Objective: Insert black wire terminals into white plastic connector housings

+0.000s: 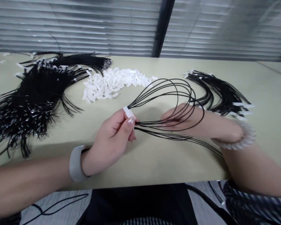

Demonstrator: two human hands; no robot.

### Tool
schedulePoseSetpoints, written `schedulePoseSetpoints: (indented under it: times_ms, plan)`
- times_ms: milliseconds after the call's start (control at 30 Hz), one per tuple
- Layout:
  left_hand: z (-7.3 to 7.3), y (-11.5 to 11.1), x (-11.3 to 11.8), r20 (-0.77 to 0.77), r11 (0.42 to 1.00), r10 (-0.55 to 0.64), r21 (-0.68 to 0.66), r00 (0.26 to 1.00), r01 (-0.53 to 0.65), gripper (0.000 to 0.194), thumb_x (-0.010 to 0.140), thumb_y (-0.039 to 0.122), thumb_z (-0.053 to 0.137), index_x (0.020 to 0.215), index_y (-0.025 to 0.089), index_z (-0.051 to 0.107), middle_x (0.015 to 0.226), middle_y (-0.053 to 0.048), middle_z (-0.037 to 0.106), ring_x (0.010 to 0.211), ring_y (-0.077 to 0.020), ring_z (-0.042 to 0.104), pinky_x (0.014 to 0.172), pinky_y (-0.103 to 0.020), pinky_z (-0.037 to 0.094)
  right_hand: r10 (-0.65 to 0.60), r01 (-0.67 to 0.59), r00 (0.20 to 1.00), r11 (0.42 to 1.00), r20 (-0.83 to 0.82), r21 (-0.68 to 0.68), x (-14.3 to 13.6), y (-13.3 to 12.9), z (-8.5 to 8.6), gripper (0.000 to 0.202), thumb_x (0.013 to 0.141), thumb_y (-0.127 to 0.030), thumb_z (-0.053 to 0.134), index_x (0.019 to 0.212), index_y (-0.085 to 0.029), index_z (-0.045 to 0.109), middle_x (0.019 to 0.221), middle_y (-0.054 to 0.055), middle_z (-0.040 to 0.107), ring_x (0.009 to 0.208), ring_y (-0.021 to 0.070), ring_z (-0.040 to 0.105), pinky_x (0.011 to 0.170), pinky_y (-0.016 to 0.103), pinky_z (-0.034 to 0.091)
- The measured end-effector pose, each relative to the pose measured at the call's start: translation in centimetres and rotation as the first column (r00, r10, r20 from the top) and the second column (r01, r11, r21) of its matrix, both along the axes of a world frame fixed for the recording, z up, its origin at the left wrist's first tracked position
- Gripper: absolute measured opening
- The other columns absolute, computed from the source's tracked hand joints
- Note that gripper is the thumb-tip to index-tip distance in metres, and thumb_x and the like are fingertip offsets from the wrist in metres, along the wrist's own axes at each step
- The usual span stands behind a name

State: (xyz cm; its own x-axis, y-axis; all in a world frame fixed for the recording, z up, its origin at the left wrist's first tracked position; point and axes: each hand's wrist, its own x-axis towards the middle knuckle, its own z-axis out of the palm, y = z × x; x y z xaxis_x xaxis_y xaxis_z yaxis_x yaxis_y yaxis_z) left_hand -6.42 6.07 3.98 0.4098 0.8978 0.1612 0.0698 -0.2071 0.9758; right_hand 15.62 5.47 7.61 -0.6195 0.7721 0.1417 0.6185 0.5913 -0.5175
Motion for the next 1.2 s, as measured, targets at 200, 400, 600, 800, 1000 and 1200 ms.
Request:
schedulePoseSetpoints:
  times_ms: [200, 400, 600, 800, 1000, 1200]
  plan:
    - [0.0, 0.0, 0.0, -0.005, 0.999, -0.009, 0.053, 1.000, 0.009, 0.020, 0.089, 0.031, 0.038, 0.080, 0.016, 0.048, 0.065, 0.002, 0.048, 0.056, -0.0063, 0.048, 0.054, -0.020, 0.044, 0.006, -0.056, 0.966, 0.981, -0.259, -0.185, -3.5, -0.7, 0.0, 0.015, 0.083, -0.026, 0.048, 0.076, -0.016, 0.057, 0.070, 0.000, 0.056, 0.063, 0.0061, 0.050, 0.055, 0.015, 0.044]
    - [-0.2, 0.1, -0.2, -0.004, 0.992, -0.028, 0.119, 1.000, 0.028, 0.019, 0.088, 0.029, 0.038, 0.079, 0.015, 0.048, 0.061, 0.003, 0.047, 0.056, -0.0068, 0.049, 0.055, -0.020, 0.045, -0.097, -0.052, 0.954, 0.878, -0.283, -0.475, -3.3, -0.8, 0.6, 0.021, 0.086, -0.025, 0.044, 0.070, -0.012, 0.048, 0.060, -0.003, 0.042, 0.056, 0.0028, 0.037, 0.048, 0.013, 0.033]
    - [0.0, 0.1, -0.1, -0.015, 0.996, -0.040, 0.081, 0.999, 0.041, 0.021, 0.088, 0.029, 0.038, 0.077, 0.015, 0.048, 0.060, 0.003, 0.047, 0.054, -0.0059, 0.049, 0.054, -0.018, 0.044, -0.040, 0.006, 0.992, 0.962, -0.122, -0.272, -3.3, -0.8, 0.0, 0.019, 0.087, -0.024, 0.041, 0.072, -0.013, 0.046, 0.061, -0.004, 0.041, 0.056, 0.0021, 0.034, 0.049, 0.014, 0.029]
    - [-0.2, 0.5, 0.4, 0.083, 0.977, -0.013, -0.211, 0.997, 0.030, 0.022, 0.087, 0.034, 0.042, 0.076, 0.016, 0.047, 0.057, 0.005, 0.043, 0.047, -0.0044, 0.045, 0.051, -0.020, 0.048, -0.123, -0.053, 0.916, 0.907, 0.383, 0.418, -3.4, -0.7, -0.3, 0.020, 0.084, -0.014, 0.037, 0.069, -0.015, 0.050, 0.073, 0.002, 0.047, 0.066, 0.0093, 0.037, 0.059, 0.024, 0.027]
    - [0.4, 1.0, 0.8, 0.203, 0.911, 0.089, -0.412, 0.975, 0.002, 0.020, 0.084, 0.031, 0.047, 0.073, 0.014, 0.046, 0.064, 0.003, 0.046, 0.046, -0.0033, 0.043, 0.049, -0.020, 0.046, -0.582, 0.101, 0.650, 0.704, 0.489, 0.703, -1.1, -0.4, -0.3, 0.015, 0.078, -0.013, 0.040, 0.074, -0.015, 0.055, 0.050, 0.002, 0.043, 0.046, 0.0092, 0.034, 0.047, 0.024, 0.012]
    - [0.4, 1.1, 0.8, 0.248, 0.891, 0.118, -0.453, 0.962, 0.008, 0.018, 0.084, 0.030, 0.046, 0.074, 0.014, 0.046, 0.068, 0.002, 0.046, 0.049, -0.0035, 0.044, 0.050, -0.020, 0.046, -0.617, 0.645, 0.744, 0.564, -0.257, 0.516, 1.3, 0.4, 1.5, 0.025, 0.085, -0.016, 0.036, 0.104, -0.014, 0.053, 0.092, 0.011, 0.061, 0.075, 0.0122, 0.058, 0.059, 0.025, 0.042]
